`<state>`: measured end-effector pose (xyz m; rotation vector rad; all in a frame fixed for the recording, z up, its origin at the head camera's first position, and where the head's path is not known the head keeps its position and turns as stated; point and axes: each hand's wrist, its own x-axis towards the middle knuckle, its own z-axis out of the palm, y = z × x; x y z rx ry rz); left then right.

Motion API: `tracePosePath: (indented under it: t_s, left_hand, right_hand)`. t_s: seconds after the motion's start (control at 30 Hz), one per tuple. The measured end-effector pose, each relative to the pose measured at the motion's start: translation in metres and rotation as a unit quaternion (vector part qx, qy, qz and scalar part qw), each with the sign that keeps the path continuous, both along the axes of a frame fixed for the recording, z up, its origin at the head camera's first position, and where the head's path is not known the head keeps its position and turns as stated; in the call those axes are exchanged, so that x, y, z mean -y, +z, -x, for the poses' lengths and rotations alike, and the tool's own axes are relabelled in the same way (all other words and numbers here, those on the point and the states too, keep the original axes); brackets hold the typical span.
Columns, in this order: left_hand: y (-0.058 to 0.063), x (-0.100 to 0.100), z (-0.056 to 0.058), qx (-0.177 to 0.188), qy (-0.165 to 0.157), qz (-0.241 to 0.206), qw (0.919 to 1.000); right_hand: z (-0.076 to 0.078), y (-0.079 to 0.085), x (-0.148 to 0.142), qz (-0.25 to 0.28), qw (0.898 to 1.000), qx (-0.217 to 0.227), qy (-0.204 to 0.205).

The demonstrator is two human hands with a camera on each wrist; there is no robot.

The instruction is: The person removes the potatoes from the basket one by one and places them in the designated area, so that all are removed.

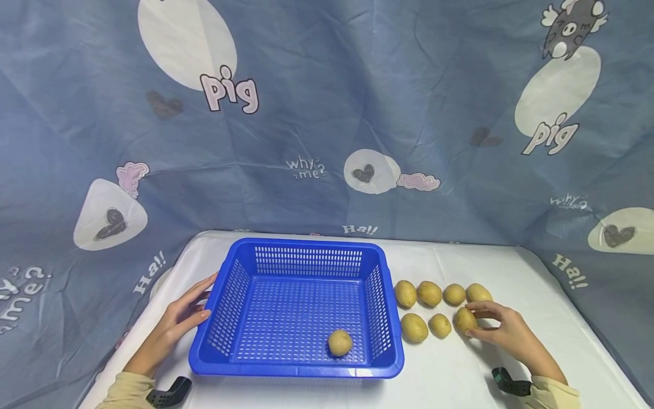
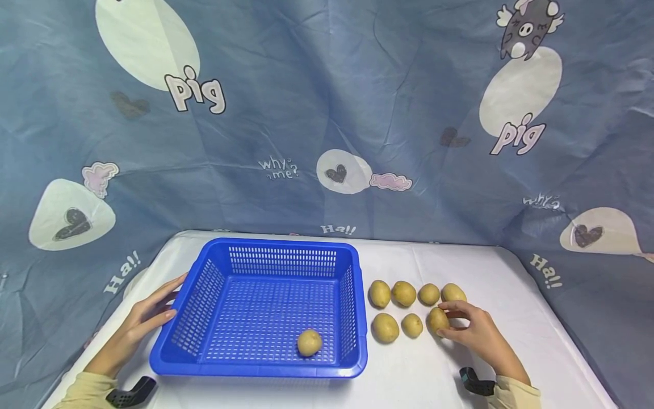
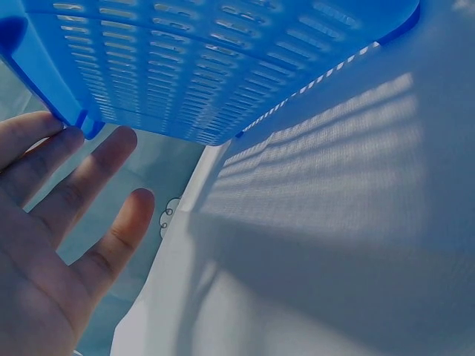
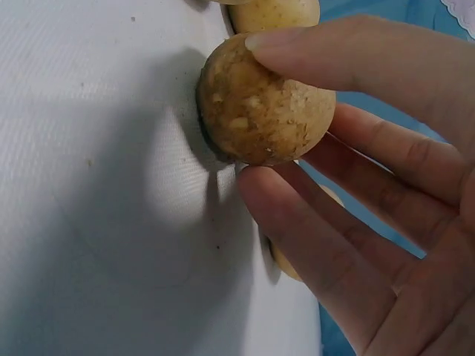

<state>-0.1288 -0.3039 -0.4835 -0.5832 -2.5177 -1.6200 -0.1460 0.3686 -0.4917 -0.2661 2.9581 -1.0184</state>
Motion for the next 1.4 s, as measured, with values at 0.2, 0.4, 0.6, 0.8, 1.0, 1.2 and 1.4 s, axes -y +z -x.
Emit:
tracePosePath:
  t_s: [0.2, 0.4, 0.6, 0.8, 1.0, 1.2, 1.4]
  left_hand:
    - [-0.0003, 0.0006, -0.0003, -0.001, 0.003, 0.003, 1.0000]
    - [-0.0007, 0.0006, -0.0006, -0.001, 0.002, 0.003, 1.0000]
    - [0.0001, 0.0004, 0.0000, -0.004, -0.001, 0.000, 1.0000]
    - [0.0004, 0.0003, 0.0003, 0.002, 0.001, 0.001, 1.0000]
    - [-0.0004, 0.0003, 0.0003, 0.001, 0.000, 0.001, 1.0000]
    - [-0.0005, 0.0003, 0.0001, 0.000, -0.004, -0.005, 1.0000]
    - [0.0000, -0.0005, -0.0002, -0.005, -0.008, -0.010, 0.9999]
  right_hand:
    - [0.0016, -0.0042, 0.0008, 0.032, 0.999, 0.013, 0.012]
    - [0.0036, -0.0082, 0.0045, 0.063, 0.998, 0.017, 0.012]
    - [0.0030, -0.0071, 0.0023, 0.058, 0.998, 0.030, 0.013]
    - [0.0023, -0.0061, -0.0008, 0.082, 0.996, 0.040, 0.018]
    - [0.0025, -0.0063, -0.0015, 0.072, 0.997, 0.036, 0.005]
    - [0.0032, -0.0052, 0.0002, 0.045, 0.999, 0.024, -0.009]
    - [0.0023, -0.0050, -0.0020, 0.017, 0.999, 0.036, -0.007]
